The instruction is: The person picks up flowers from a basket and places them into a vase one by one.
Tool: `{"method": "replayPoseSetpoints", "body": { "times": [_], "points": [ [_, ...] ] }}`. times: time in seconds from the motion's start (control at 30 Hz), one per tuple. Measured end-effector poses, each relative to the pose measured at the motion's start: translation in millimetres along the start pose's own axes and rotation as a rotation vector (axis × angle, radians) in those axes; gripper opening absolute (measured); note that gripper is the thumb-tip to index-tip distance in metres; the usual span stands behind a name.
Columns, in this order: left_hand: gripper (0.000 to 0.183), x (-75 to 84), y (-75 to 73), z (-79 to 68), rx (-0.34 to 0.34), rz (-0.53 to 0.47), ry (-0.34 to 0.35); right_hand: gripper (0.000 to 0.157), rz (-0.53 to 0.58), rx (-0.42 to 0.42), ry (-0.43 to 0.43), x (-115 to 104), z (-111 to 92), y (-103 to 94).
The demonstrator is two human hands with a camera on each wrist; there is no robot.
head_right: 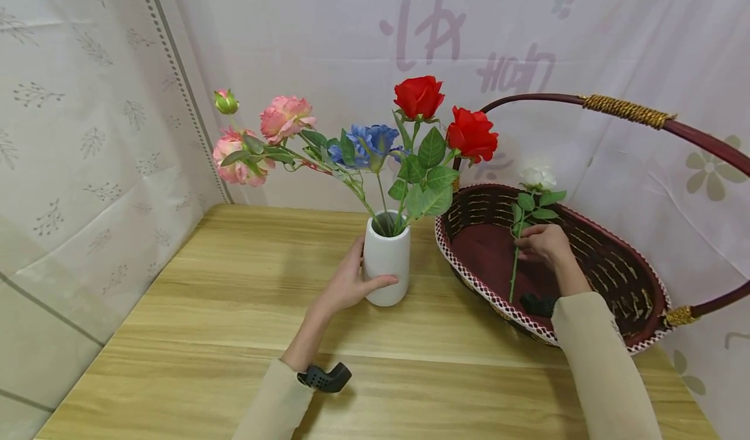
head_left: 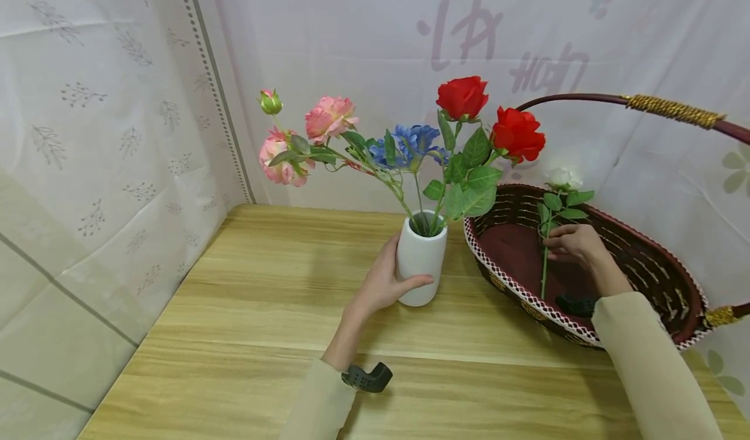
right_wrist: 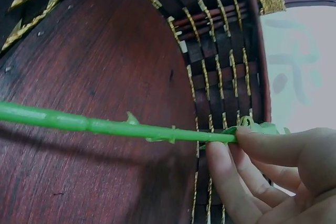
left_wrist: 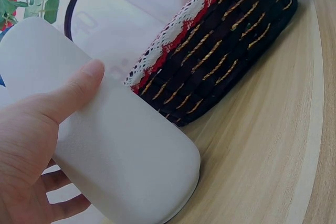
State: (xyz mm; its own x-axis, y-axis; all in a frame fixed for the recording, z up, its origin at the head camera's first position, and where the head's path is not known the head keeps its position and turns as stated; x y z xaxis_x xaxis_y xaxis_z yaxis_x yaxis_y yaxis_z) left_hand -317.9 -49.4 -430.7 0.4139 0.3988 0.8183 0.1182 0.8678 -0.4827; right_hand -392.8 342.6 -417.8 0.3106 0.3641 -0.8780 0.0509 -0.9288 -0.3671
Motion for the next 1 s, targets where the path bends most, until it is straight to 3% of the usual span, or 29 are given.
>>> {"method": "replayPoseSetpoints", "body": {
  "times": [0.27,0.77,1.0],
  "points": [
    [0.1,0.1,-0.2,-0.8,0.003,-0.013,-0.005,0.052,0.039,0.048,-0.049,-13,-5,-1.8],
    [0.098,-3.0,0.8,1.1,0.015,0.015,-0.003,0.041,0.116,0.112,-0.151,-37,-16,-13.2],
    [0.098,-0.1,-0.7,-0.7,0.017,0.023,-0.01,0.032,0.307,0.113,-0.184,-47,-23,-19.9]
  ]
}}
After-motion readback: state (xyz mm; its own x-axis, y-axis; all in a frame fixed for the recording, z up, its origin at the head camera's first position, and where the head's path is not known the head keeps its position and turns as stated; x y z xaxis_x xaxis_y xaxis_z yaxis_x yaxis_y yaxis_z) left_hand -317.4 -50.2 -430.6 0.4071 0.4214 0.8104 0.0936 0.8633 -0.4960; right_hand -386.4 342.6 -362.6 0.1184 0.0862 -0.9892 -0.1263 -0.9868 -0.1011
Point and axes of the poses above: each hand's wrist, its own z-axis towards the middle knuckle, its own y-axis out of the palm, x = y × z, the point moved 7 cm from there along z, towards the middle knuckle, and after that the axes turned 4 degrees about z, right-handed, at the moved point
